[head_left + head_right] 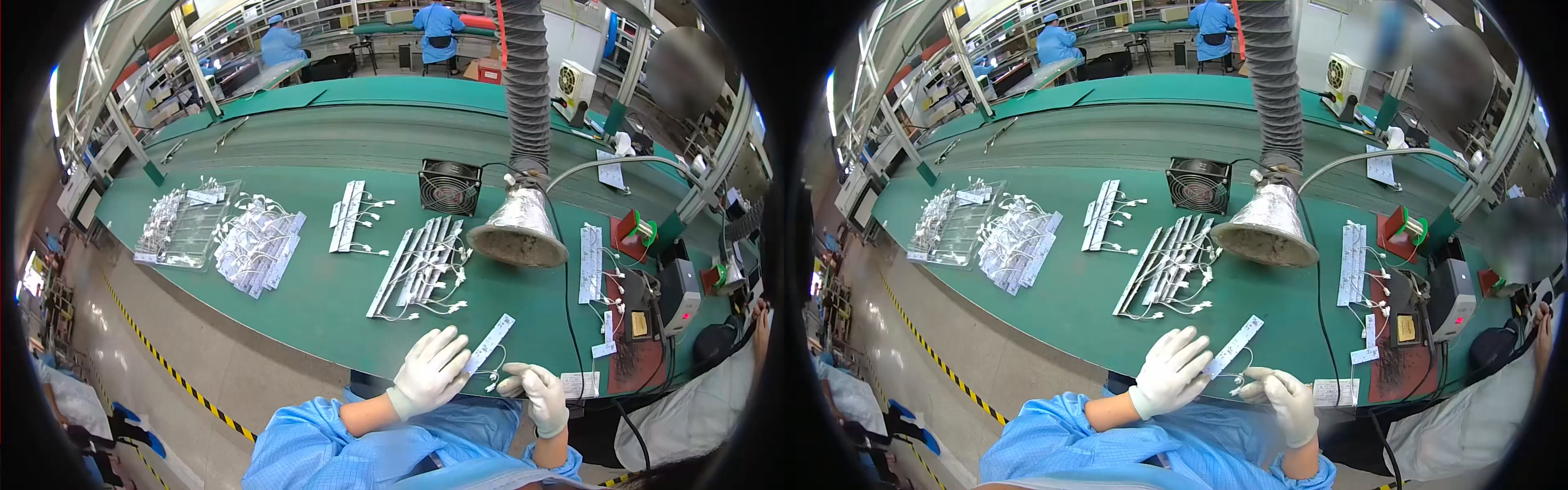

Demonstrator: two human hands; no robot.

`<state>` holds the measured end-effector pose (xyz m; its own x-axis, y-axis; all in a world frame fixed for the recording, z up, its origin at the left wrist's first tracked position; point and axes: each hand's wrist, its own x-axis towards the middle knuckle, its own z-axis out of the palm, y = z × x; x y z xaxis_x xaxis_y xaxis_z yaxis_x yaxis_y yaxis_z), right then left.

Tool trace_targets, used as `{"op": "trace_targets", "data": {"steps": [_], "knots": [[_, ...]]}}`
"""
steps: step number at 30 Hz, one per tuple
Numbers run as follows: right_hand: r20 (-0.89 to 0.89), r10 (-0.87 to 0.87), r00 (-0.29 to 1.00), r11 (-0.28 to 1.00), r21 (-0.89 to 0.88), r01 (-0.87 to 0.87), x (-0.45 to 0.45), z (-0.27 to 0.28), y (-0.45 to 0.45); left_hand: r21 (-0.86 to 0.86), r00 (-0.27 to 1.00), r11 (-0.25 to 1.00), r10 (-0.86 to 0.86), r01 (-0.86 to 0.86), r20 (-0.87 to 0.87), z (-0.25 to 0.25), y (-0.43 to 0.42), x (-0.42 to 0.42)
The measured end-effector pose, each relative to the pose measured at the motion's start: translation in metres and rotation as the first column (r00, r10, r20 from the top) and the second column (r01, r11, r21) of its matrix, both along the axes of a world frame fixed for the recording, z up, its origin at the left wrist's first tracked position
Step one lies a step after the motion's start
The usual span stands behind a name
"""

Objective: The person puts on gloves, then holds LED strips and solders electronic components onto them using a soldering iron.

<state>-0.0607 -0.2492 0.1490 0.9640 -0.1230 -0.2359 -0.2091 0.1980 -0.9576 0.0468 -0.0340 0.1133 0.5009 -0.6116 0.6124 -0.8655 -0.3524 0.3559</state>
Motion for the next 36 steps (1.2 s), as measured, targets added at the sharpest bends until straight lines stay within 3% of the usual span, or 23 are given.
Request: {"op": "trace_targets", "data": {"steps": [10, 14, 16, 17, 18, 19, 21, 23, 36], "knots": [[-0.001, -0.056, 0.998, 0.998, 0.042, 0.056, -0.001, -0.005, -0.002, 0.031, 1.000, 0.999, -0.017, 0.017, 0.000, -0.003, -0.002, 0.000], [-0.013, 0.071, 0.997, 0.995, 0.064, -0.070, -0.002, 0.001, -0.008, 0.109, 1.000, 0.994, -0.006, 0.005, 0.006, 0.001, -0.002, 0.002], [0.017, 0.164, 0.986, 0.983, 0.082, -0.165, 0.000, -0.007, -0.015, 0.068, 0.999, 0.998, -0.006, 0.003, 0.040, 0.002, -0.006, 0.004], [0.012, 0.163, 0.987, 0.975, 0.152, -0.163, 0.000, -0.010, -0.016, 0.053, 0.999, 0.999, -0.012, 0.009, 0.047, 0.001, -0.007, 0.004], [0.124, 0.121, 0.985, 0.982, 0.129, -0.137, -0.002, -0.029, -0.013, 0.071, 0.998, 0.997, -0.029, 0.025, 0.058, 0.000, -0.008, 0.005], [0.101, 0.106, 0.989, 0.988, 0.102, -0.116, -0.004, -0.031, -0.015, 0.074, 0.997, 0.997, -0.042, 0.037, 0.069, -0.001, -0.008, 0.004], [0.077, 0.115, 0.990, 0.947, 0.292, -0.133, -0.007, -0.035, -0.017, 0.051, 0.994, 0.997, -0.061, 0.056, 0.092, -0.014, -0.007, 0.004], [0.071, 0.095, 0.993, 0.970, 0.216, -0.108, -0.006, -0.033, -0.016, 0.096, 0.996, 0.994, -0.052, 0.044, 0.077, -0.020, -0.004, 0.002], [0.073, 0.147, 0.986, 0.946, 0.280, -0.162, -0.005, -0.044, -0.022, 0.131, 0.987, 0.988, -0.100, 0.084, 0.126, -0.029, -0.001, 0.009]]}}
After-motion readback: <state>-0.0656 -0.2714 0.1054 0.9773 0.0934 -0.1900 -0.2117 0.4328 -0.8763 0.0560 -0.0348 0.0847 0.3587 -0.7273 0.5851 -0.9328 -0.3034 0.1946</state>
